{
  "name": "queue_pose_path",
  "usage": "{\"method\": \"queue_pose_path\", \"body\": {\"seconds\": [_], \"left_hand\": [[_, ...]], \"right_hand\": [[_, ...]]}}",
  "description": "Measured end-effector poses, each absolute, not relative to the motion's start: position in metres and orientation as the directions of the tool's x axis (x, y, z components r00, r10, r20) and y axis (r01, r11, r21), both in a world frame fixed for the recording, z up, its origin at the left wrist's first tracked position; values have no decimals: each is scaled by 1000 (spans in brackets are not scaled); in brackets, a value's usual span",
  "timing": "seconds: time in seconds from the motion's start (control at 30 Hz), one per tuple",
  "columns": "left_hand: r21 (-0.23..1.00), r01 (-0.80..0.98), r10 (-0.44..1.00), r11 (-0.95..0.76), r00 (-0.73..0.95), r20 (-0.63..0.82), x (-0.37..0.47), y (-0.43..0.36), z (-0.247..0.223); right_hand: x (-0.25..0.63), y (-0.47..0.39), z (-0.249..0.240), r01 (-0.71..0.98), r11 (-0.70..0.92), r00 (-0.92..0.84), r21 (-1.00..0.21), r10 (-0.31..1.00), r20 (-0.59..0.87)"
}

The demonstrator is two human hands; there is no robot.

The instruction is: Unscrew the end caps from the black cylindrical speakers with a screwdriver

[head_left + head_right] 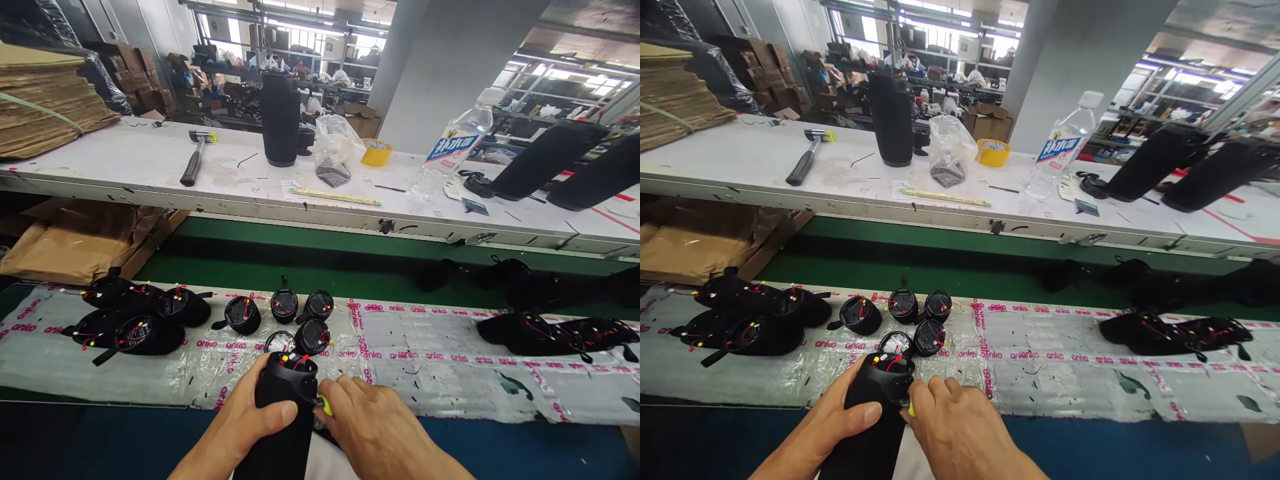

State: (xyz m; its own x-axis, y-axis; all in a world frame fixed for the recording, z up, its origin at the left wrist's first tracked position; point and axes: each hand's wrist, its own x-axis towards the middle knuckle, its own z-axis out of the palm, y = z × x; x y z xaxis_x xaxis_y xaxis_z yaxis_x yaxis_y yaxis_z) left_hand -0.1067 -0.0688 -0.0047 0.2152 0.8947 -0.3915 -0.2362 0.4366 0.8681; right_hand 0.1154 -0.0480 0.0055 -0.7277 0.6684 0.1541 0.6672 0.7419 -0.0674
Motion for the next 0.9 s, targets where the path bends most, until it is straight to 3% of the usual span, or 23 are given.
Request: {"method": "queue_pose_path", "body": {"seconds": [0.3,0.43,0.67,0.9], "left_hand": [[885,-186,895,427,226,-384,-108,-65,-7],[895,-166,893,414,264,-364,-106,-65,-8],[909,-1,899,416,146,-412,-102,-71,-9],[897,116,895,426,89,-437,-96,-70,0]], "right_hand": [[119,-43,1,632,767,-757,-114,642,122],[120,-42,3,628,775,-773,-64,631,63],[117,-45,20,604,797,-789,15,601,-126],[117,-49,11,612,788,-782,71,616,-98]]}}
